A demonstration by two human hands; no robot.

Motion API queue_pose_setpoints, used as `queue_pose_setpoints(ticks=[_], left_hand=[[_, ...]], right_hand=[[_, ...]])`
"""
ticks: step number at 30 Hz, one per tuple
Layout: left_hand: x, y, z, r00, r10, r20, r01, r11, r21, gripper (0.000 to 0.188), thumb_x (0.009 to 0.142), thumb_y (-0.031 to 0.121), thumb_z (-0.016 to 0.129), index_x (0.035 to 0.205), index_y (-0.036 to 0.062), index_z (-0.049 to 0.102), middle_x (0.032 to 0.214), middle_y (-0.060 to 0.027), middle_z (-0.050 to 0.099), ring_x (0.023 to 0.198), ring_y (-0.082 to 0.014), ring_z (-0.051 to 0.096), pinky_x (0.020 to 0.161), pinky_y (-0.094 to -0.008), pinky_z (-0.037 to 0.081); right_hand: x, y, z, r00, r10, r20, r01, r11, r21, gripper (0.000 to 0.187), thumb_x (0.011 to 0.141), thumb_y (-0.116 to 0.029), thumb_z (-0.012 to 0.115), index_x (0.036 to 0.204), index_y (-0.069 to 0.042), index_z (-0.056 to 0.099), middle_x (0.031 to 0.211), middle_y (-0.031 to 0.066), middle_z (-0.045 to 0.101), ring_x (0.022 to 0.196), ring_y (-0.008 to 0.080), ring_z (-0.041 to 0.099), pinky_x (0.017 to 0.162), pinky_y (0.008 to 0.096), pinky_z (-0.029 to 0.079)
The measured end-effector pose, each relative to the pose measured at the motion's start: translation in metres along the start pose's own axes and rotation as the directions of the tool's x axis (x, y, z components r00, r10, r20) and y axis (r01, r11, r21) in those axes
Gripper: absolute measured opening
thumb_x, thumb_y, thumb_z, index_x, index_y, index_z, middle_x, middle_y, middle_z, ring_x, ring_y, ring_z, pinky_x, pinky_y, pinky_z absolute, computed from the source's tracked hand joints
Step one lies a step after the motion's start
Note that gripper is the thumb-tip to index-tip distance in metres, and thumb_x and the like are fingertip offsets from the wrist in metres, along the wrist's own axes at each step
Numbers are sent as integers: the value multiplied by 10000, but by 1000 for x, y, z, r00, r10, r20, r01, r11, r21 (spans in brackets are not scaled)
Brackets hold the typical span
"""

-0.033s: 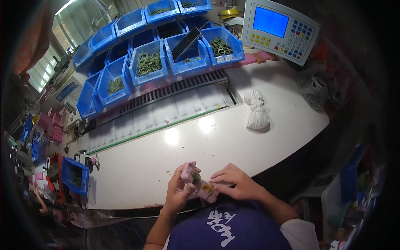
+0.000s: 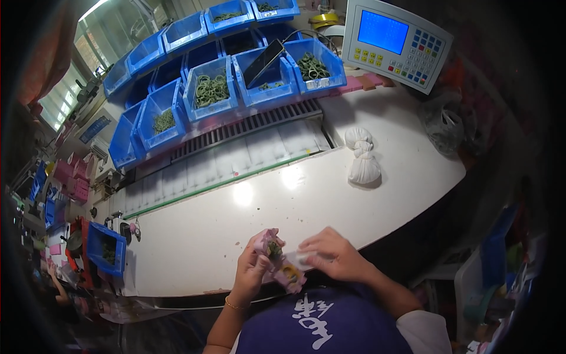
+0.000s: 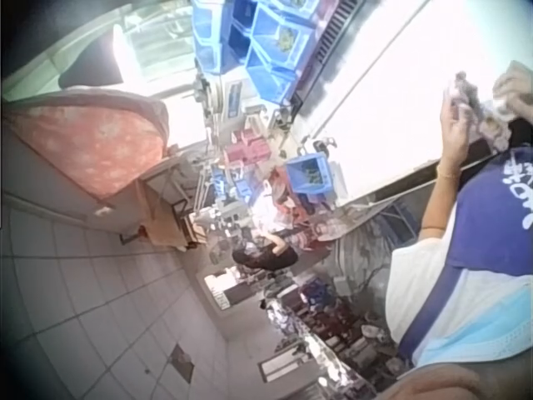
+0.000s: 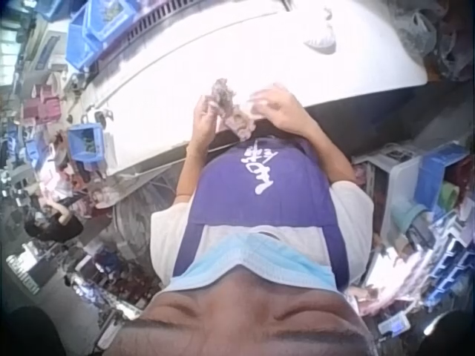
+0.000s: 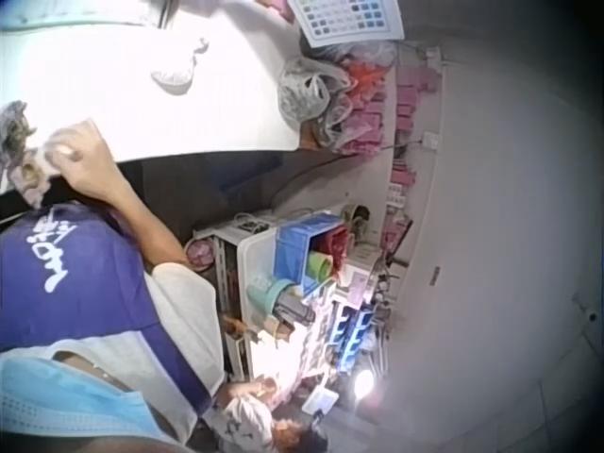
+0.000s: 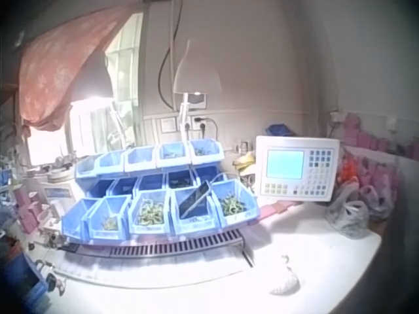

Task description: Assembling decorative components by placing small green elements into molds and onto ring bases.

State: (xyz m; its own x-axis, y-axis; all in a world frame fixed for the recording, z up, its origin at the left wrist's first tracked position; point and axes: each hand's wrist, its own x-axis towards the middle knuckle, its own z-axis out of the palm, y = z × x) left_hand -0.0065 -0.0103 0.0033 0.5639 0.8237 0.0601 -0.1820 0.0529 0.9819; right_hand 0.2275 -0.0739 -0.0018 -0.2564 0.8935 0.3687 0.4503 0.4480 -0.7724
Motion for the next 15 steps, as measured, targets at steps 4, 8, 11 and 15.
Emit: queue_pose_setpoints(ticks=[4, 8, 11, 15], left_hand=[[2, 20, 15, 952, -267, 152, 305, 872, -383, 706, 1024, 544, 323, 1336, -80, 434, 1139, -165, 607, 974, -255, 656, 909, -373, 531], [1, 15, 15, 919, -353, 173, 392, 793, -466, 525, 1043, 423, 415, 1208, -61, 532, 996, -137, 680, 897, -220, 688, 845, -322, 557], [0, 36, 23, 909, -401, 113, 413, 905, -108, 322, 985, 209, 598, 1188, -39, 563, 1034, -134, 689, 918, -196, 689, 827, -312, 559], [3, 31, 21, 846, -530, 55, 531, 847, -12, 190, 888, 54, 701, 1059, -22, 669, 1168, -133, 653, 912, -139, 680, 765, -270, 551]], right_hand=[[45, -29, -14, 990, 47, -135, -28, 989, 142, 302, 953, -134, 588, 1239, -41, 614, 1063, 117, 653, 953, 259, 589, 847, 360, 472], [56, -27, -5, 997, 75, 16, -76, 958, 276, 301, 967, -86, 552, 1260, -34, 598, 953, 124, 621, 815, 236, 611, 754, 321, 485], [56, -34, -4, 994, 113, -12, -108, 971, 213, 308, 965, -78, 554, 1266, -31, 596, 944, 124, 620, 781, 229, 608, 717, 315, 491], [62, -43, -7, 974, 149, -172, -119, 978, 172, 315, 965, -77, 547, 1271, -15, 588, 906, 130, 612, 773, 227, 609, 713, 323, 495]])
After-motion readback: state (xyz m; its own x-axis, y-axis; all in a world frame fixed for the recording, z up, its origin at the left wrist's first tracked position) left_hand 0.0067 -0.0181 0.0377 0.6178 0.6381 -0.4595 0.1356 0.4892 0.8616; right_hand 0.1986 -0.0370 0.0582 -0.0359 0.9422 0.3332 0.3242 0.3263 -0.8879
